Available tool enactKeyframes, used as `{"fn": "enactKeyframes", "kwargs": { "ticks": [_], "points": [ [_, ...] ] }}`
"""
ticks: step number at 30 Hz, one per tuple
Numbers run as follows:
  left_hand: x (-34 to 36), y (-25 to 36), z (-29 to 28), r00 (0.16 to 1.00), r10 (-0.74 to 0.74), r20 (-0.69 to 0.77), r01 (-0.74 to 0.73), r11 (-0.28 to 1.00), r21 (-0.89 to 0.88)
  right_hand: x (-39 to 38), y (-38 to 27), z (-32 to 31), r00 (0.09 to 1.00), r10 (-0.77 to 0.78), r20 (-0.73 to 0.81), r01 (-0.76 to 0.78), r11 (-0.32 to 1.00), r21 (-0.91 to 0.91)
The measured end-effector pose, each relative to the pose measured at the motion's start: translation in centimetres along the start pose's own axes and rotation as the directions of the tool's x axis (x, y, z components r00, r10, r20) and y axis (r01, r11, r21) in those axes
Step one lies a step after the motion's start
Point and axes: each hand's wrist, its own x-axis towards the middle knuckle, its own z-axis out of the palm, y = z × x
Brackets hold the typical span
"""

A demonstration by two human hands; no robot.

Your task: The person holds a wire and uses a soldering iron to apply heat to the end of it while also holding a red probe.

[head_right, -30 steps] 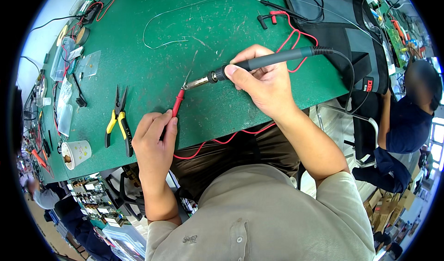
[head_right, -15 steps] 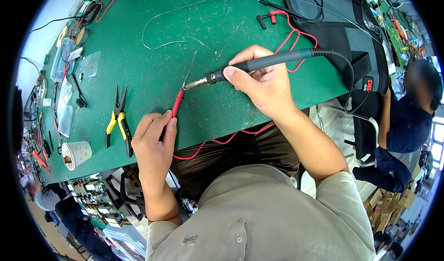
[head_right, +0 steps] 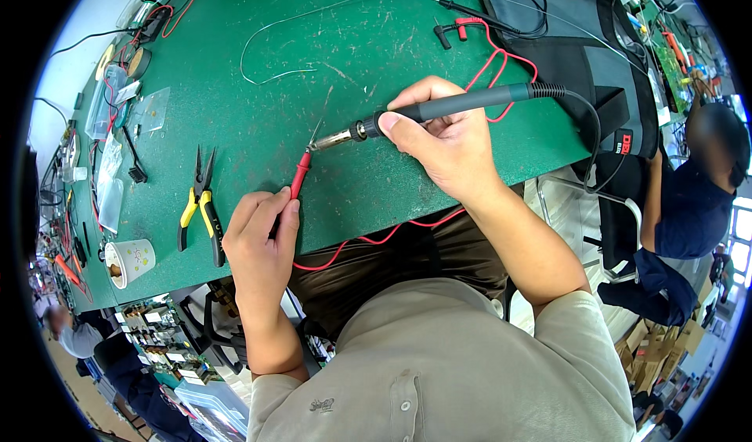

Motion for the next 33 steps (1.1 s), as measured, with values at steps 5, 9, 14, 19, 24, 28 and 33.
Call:
{"fn": "enactKeyframes", "kwargs": {
  "ticks": [5,9,14,19,24,28,33],
  "points": [
    [0.01,-0.01,0.06,1.0,0.002,-0.006,-0.002,1.0,-0.002,0.01,0.01,0.07,1.0,-0.008,-0.009,0.008,1.0,0.0],
    [0.02,0.05,0.09,1.0,0.001,-0.009,-0.001,1.0,-0.002,0.0,-0.02,0.02,1.0,-0.005,-0.011,0.005,1.0,0.004],
    [0.05,0.01,0.05,1.0,0.006,-0.007,-0.006,1.0,-0.006,0.02,0.02,-0.02,1.0,-0.003,-0.016,0.003,1.0,0.01],
    [0.02,0.06,0.08,1.0,-0.001,-0.011,0.001,1.0,-0.007,0.03,0.01,-0.04,1.0,-0.006,-0.021,0.006,1.0,0.018],
    [0.0,0.02,0.15,1.0,-0.001,-0.014,0.001,1.0,-0.012,0.06,-0.01,-0.06,1.0,-0.01,-0.024,0.01,1.0,0.018],
    [0.03,-0.01,0.16,1.0,0.007,-0.017,-0.007,1.0,-0.009,0.04,-0.23,-0.17,1.0,0.001,-0.009,-0.001,1.0,0.013],
    [-0.01,-0.11,0.26,1.0,0.006,-0.025,-0.006,1.0,-0.017,0.09,-0.11,-0.03,0.999,-0.012,-0.03,0.014,0.999,0.038]
  ]
}}
